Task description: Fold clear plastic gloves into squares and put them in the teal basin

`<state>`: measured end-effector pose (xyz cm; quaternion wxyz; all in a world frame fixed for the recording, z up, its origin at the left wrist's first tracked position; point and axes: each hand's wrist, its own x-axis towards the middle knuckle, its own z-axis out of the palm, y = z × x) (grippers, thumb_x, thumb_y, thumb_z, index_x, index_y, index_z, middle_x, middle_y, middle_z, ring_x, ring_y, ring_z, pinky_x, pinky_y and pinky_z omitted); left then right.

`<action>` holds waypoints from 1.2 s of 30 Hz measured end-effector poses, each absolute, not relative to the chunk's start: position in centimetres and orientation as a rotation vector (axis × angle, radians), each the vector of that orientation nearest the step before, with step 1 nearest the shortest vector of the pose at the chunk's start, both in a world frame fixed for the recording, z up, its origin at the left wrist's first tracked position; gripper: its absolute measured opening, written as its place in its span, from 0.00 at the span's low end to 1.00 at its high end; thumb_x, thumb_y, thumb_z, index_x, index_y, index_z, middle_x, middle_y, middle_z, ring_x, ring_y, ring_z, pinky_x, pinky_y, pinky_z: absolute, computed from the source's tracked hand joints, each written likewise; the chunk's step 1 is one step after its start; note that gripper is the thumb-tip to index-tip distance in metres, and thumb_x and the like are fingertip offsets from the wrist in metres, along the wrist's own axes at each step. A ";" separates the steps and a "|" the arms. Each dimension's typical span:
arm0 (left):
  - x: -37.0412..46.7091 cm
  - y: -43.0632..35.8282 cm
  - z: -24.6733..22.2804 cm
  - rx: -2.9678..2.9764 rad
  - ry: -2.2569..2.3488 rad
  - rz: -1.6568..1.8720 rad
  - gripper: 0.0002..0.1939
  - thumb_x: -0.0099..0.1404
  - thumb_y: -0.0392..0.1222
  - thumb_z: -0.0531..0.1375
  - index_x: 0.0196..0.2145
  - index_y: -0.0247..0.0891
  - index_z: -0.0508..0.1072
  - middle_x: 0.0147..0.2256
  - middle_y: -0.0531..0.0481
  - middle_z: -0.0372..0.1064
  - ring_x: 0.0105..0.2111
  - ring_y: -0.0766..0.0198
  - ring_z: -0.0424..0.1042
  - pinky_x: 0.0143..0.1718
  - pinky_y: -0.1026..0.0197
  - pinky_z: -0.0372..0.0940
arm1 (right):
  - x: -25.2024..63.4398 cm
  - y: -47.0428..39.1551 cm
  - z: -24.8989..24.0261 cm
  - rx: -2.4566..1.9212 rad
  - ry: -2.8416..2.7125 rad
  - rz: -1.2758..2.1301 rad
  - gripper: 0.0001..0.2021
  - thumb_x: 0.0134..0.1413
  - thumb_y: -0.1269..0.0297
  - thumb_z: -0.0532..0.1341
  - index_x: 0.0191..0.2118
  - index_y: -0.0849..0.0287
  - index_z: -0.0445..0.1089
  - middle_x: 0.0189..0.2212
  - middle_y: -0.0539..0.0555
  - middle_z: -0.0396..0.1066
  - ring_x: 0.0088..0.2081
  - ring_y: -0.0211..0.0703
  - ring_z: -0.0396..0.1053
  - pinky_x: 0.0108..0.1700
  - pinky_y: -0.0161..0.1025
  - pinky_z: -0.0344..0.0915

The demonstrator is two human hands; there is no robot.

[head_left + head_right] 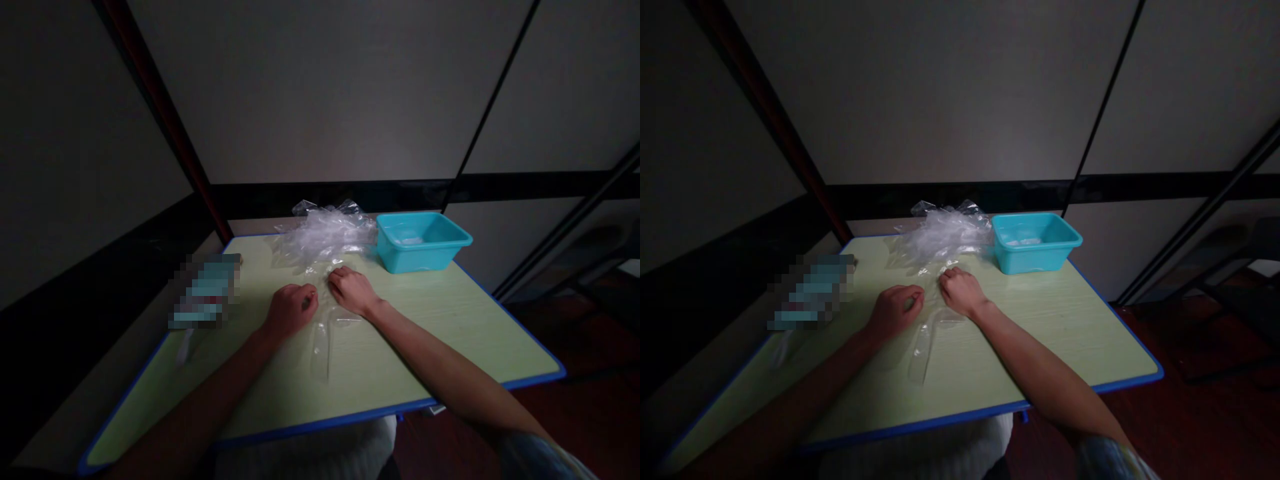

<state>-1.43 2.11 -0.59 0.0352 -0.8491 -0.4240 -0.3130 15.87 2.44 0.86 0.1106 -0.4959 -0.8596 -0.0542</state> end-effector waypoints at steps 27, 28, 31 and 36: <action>-1.1 2.6 -0.7 -2.577 -1.361 -0.954 0.08 0.56 0.36 0.52 0.23 0.38 0.69 0.21 0.51 0.70 0.23 0.65 0.69 0.29 0.66 0.59 | 16.0 2.7 0.7 -1.444 -2.526 -0.155 0.11 0.58 0.69 0.47 0.37 0.64 0.66 0.35 0.58 0.67 0.40 0.44 0.62 0.39 0.36 0.56; -1.1 2.6 -0.6 -2.581 -1.377 -0.955 0.09 0.57 0.36 0.52 0.24 0.38 0.70 0.22 0.51 0.70 0.24 0.65 0.69 0.29 0.66 0.59 | 16.0 2.7 0.7 -1.448 -2.529 -0.138 0.11 0.58 0.68 0.47 0.37 0.64 0.66 0.35 0.58 0.67 0.40 0.45 0.62 0.39 0.36 0.56; -0.9 2.6 -0.5 -2.597 -1.422 -0.955 0.08 0.56 0.36 0.52 0.24 0.37 0.71 0.22 0.50 0.71 0.24 0.64 0.70 0.30 0.66 0.59 | 16.2 2.6 0.7 -1.462 -2.528 -0.096 0.12 0.58 0.69 0.46 0.38 0.65 0.65 0.37 0.59 0.66 0.42 0.45 0.60 0.41 0.37 0.55; -0.7 2.5 -0.2 -2.619 -1.465 -0.982 0.09 0.56 0.36 0.52 0.24 0.35 0.71 0.22 0.50 0.71 0.24 0.65 0.70 0.30 0.67 0.59 | 16.3 2.6 0.7 -1.467 -2.523 -0.059 0.13 0.58 0.69 0.45 0.39 0.67 0.65 0.38 0.60 0.65 0.43 0.47 0.59 0.42 0.38 0.54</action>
